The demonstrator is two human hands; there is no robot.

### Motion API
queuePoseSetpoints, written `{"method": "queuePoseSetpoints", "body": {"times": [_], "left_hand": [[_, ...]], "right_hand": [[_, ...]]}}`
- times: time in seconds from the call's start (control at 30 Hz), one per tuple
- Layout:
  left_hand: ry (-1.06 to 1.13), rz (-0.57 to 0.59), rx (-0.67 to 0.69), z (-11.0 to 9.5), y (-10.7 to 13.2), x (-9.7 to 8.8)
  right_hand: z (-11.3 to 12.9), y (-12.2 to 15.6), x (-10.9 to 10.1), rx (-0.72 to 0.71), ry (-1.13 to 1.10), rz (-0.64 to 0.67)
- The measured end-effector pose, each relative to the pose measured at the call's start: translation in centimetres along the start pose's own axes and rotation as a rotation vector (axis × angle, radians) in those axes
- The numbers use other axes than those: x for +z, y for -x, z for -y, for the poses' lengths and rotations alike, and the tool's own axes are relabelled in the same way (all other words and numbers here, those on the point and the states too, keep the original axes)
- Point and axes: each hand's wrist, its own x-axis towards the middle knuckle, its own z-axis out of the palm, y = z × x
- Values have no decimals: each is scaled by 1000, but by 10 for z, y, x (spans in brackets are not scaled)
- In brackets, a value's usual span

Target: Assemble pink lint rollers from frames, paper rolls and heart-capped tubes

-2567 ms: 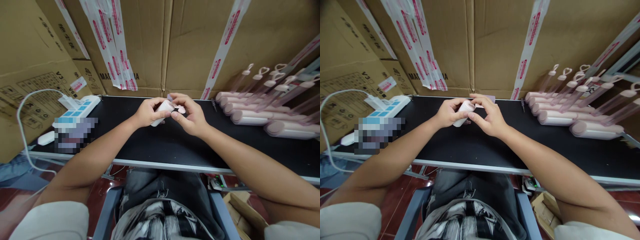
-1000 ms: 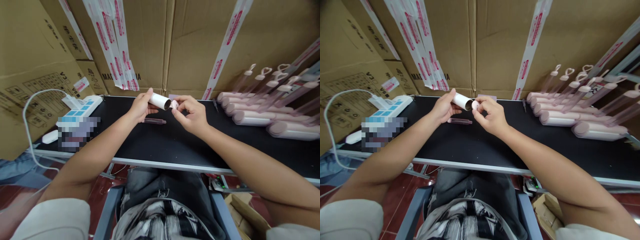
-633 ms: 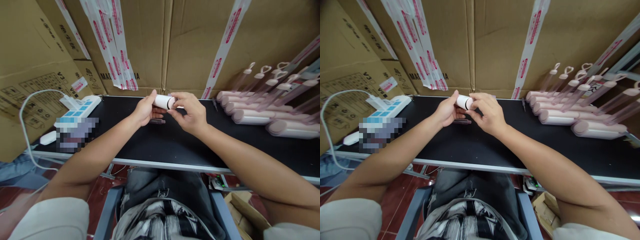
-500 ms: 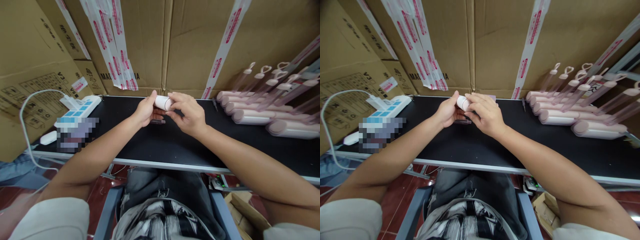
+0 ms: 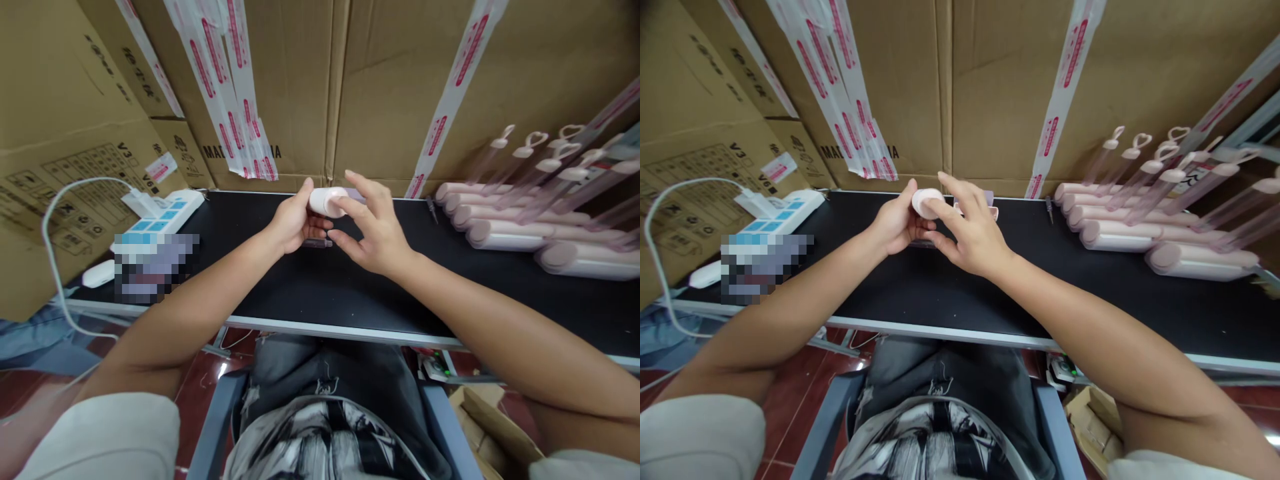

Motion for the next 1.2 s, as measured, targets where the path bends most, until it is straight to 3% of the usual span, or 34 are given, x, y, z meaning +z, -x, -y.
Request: {"method": "queuePoseSetpoints", "body": {"times": [0.2,0.43,0.6,0.67,0.77,0.87,1.07,1.2], "left_hand": [[93,73,42,-8,3,-2],[144,5,277,-19,12,-3],[-38,-110,368,-15,6,-12],[-99,-141,400,-11,1,-17],[-179,-187,432,-5,-7,-23],[-205,-216,435,-2,-12,-27],[-253,-151,429,-2,-13,-32],[-273,-117,424,-2,-12,-30]], "right_hand": [[-8,-2,1,-66,17,71],[-4,-3,7,-94,-34,140],[-32,-7,-11,175,92,177],[-54,-4,-21,364,245,329],[-84,4,-27,660,393,659],[-97,10,-22,752,377,811],[-91,6,-15,693,400,790],[-84,-2,-27,722,407,575]]}}
